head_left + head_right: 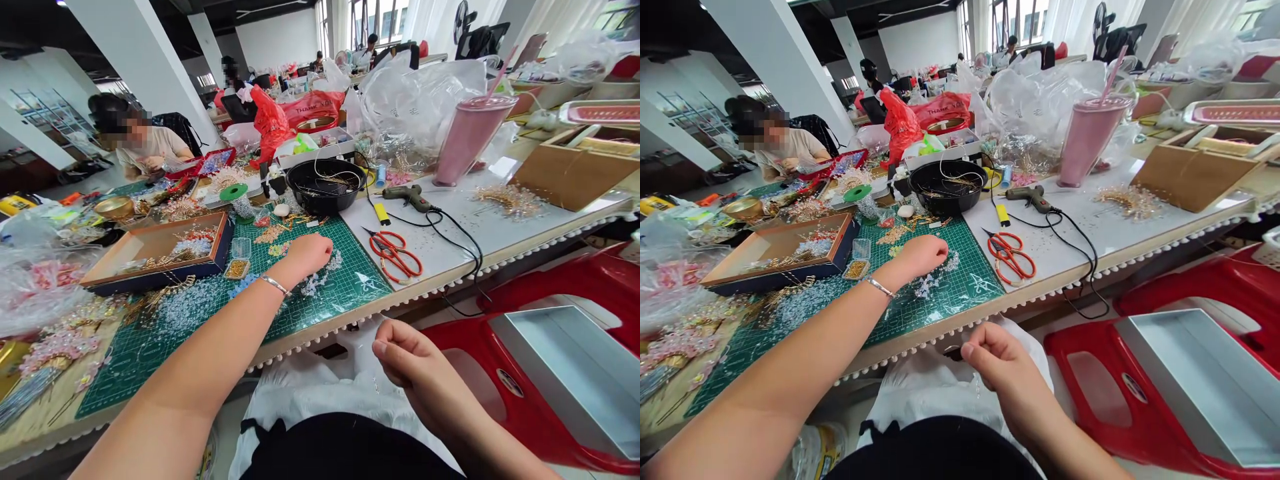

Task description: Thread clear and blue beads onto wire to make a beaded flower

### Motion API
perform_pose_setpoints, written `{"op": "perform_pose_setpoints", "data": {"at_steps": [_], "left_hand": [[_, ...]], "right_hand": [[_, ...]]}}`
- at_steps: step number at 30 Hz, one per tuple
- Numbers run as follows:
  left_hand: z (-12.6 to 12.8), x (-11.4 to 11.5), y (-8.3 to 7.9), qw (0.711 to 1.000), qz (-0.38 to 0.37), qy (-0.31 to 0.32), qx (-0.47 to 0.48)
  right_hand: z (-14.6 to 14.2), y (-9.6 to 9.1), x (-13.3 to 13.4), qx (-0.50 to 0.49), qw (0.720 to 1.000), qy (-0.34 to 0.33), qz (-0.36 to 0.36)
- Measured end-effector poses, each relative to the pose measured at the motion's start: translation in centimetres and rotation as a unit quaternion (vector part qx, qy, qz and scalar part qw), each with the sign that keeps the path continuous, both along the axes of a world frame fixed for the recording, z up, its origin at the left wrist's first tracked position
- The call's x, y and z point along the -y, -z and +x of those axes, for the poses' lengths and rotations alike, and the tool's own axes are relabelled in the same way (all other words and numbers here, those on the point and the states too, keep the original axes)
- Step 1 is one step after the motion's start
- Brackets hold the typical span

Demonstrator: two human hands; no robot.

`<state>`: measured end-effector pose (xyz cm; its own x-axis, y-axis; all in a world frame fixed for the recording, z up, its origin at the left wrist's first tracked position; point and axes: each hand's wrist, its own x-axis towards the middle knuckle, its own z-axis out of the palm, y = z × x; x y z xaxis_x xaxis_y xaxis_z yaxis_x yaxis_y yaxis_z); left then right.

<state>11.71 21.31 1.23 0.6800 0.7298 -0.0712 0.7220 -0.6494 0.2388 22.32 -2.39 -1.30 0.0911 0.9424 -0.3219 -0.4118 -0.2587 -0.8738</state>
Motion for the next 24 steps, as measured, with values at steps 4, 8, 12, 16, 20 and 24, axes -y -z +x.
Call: {"op": "perform_pose_setpoints", "data": {"at_steps": [4,8,12,16,20,24], "left_hand": [[-1.5,2.2,-3.7,0.995,0.014,-0.006,0.095],[-4.3,7.2,-5.5,0.930,-0.178,-0.011,0.321],[-6.7,12.3,-4.8,0.848,-0.336,-0.057,0.405],[-8.1,15.2,-3.7,0.767,-0.451,-0.100,0.445],[-8.7,16.6,-3.1,0.672,-0.542,-0.110,0.492],[-8.9,17.3,-2.7,0.578,-0.614,-0.116,0.525]], "right_hand": [[0.0,-0.5,-0.3,0.053,0.998,0.017,0.020],[-0.4,-1.2,0.4,0.152,0.987,0.017,0.039],[-1.5,-1.8,1.1,0.302,0.943,0.041,0.136],[-2.7,-2.5,1.5,0.411,0.873,0.067,0.254],[-3.7,-3.7,1.6,0.491,0.796,0.084,0.343],[-4.3,-4.6,1.7,0.528,0.749,0.071,0.396]]}}
